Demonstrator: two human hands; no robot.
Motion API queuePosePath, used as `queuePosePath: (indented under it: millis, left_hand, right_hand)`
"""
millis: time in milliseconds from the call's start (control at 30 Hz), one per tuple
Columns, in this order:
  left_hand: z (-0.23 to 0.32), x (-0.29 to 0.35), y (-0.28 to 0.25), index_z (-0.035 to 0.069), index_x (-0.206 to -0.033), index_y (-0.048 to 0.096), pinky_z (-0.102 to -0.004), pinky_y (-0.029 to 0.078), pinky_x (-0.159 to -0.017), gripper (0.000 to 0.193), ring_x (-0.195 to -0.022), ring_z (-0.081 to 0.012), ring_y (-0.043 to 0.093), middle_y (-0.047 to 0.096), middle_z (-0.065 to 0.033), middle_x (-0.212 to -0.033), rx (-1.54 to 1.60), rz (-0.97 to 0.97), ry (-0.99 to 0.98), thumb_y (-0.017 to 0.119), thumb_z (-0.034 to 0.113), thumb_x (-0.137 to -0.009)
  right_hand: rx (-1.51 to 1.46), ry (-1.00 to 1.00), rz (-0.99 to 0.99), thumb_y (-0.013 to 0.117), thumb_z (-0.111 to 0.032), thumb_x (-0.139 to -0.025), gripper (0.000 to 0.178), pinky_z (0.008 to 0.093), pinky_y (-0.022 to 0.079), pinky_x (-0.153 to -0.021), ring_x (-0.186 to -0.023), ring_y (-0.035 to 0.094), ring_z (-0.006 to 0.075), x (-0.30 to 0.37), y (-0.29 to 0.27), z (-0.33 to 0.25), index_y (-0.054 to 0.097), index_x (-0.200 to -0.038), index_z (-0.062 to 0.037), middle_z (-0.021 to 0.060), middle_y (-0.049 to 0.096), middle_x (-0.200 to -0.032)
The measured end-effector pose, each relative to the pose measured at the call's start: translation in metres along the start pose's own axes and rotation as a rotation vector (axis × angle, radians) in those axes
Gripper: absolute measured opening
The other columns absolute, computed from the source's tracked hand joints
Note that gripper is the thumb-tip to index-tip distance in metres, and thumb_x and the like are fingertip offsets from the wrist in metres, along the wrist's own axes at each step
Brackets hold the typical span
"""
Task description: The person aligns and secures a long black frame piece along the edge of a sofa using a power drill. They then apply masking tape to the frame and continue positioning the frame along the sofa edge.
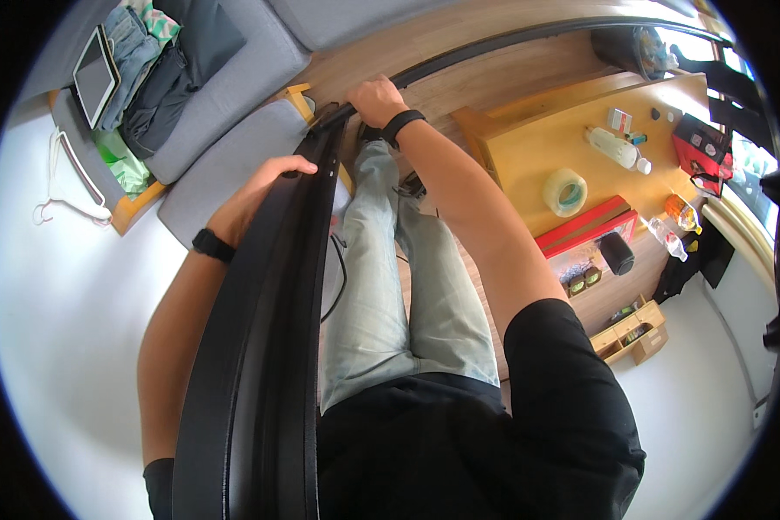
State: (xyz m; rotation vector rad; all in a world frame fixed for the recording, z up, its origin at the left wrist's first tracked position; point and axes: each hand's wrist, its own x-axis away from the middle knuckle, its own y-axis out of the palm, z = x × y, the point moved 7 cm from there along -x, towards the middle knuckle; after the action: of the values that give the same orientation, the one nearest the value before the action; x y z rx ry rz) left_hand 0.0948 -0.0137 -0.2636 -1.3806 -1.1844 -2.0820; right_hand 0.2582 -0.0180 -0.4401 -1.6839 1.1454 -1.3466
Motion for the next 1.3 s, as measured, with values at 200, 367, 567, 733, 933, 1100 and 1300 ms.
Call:
queuePosePath:
  millis: [200, 367, 567, 733, 933, 1100, 1300]
  left_hand:
    - [0.007, -0.006, -0.007, 0.004, -0.103, 0.064, -0.0339, 0.053, -0.068, 0.042, -0.073, -0.0230, 0.066, 0.067, -0.0137, -0.091, -0.242, 0.170, -0.279, 0.068, 0.039, -0.080]
    - [0.013, -0.014, -0.020, 0.004, -0.095, 0.065, -0.0333, 0.049, -0.056, 0.038, -0.062, -0.0187, 0.060, 0.064, -0.0091, -0.077, -0.382, 0.240, -0.220, 0.068, 0.038, -0.077]
    - [0.032, -0.018, -0.041, 0.007, -0.108, 0.058, -0.0321, 0.048, -0.069, 0.039, -0.079, -0.0175, 0.059, 0.060, -0.0077, -0.090, -0.677, 0.226, -0.249, 0.066, 0.033, -0.080]
    - [0.053, -0.013, -0.049, 0.004, -0.107, 0.061, -0.0348, 0.049, -0.073, 0.044, -0.081, -0.0220, 0.064, 0.066, -0.0123, -0.093, -0.908, 0.310, -0.197, 0.068, 0.036, -0.078]
    - [0.054, -0.016, -0.048, -0.006, -0.130, 0.058, -0.0394, 0.047, -0.098, 0.079, -0.120, -0.0386, 0.060, 0.061, -0.0282, -0.129, -1.041, 0.320, -0.173, 0.070, 0.044, -0.071]
    - [0.050, -0.014, -0.050, 0.003, -0.124, 0.058, -0.0366, 0.047, -0.085, 0.060, -0.095, -0.0278, 0.064, 0.067, -0.0166, -0.104, -0.872, 0.358, -0.201, 0.061, 0.043, -0.080]
    - [0.052, 0.006, -0.036, 0.003, -0.117, 0.052, -0.0331, 0.045, -0.076, 0.051, -0.082, -0.0208, 0.056, 0.059, -0.0103, -0.100, -0.631, 0.250, -0.063, 0.056, 0.043, -0.084]
  right_hand:
    - [-0.115, -0.083, -0.034, 0.061, -0.008, -0.084, 0.022, 0.0485, 0.046, -0.088, -0.098, 0.068, 0.0301, -0.018, -0.008, 0.005, 0.068, -0.103, -0.0153, 0.0086, 0.072, -0.096]
    - [-0.112, -0.202, -0.107, 0.063, -0.005, -0.081, 0.026, 0.0469, 0.047, -0.089, -0.103, 0.067, 0.0310, -0.023, -0.003, 0.005, 0.066, -0.106, -0.0137, 0.0107, 0.070, -0.103]
    - [-0.132, -0.280, -0.037, 0.068, -0.011, -0.081, 0.027, 0.0462, 0.053, -0.081, -0.105, 0.065, 0.0339, -0.030, -0.010, 0.003, 0.064, -0.108, -0.0134, 0.0104, 0.070, -0.105]
    - [-0.341, -0.222, -0.272, 0.069, -0.010, -0.076, 0.033, 0.0483, 0.052, -0.081, -0.102, 0.065, 0.0358, -0.033, -0.001, 0.011, 0.060, -0.108, -0.0122, 0.0121, 0.070, -0.104]
    - [-0.407, -0.203, -0.279, 0.074, -0.012, -0.074, 0.040, 0.0479, 0.053, -0.078, -0.096, 0.067, 0.0375, -0.029, -0.015, 0.007, 0.057, -0.110, -0.0106, 0.0148, 0.070, -0.096]
    - [-0.124, -0.196, -0.252, 0.071, -0.009, -0.078, 0.038, 0.0432, 0.055, -0.072, -0.089, 0.071, 0.0330, -0.026, -0.028, -0.006, 0.057, -0.113, -0.0057, 0.0148, 0.072, -0.089]
    - [-0.047, -0.209, -0.147, 0.068, -0.007, -0.081, 0.025, 0.0399, 0.055, -0.068, -0.086, 0.072, 0.0283, -0.036, -0.028, -0.012, 0.064, -0.106, -0.0090, 0.0101, 0.073, -0.087]
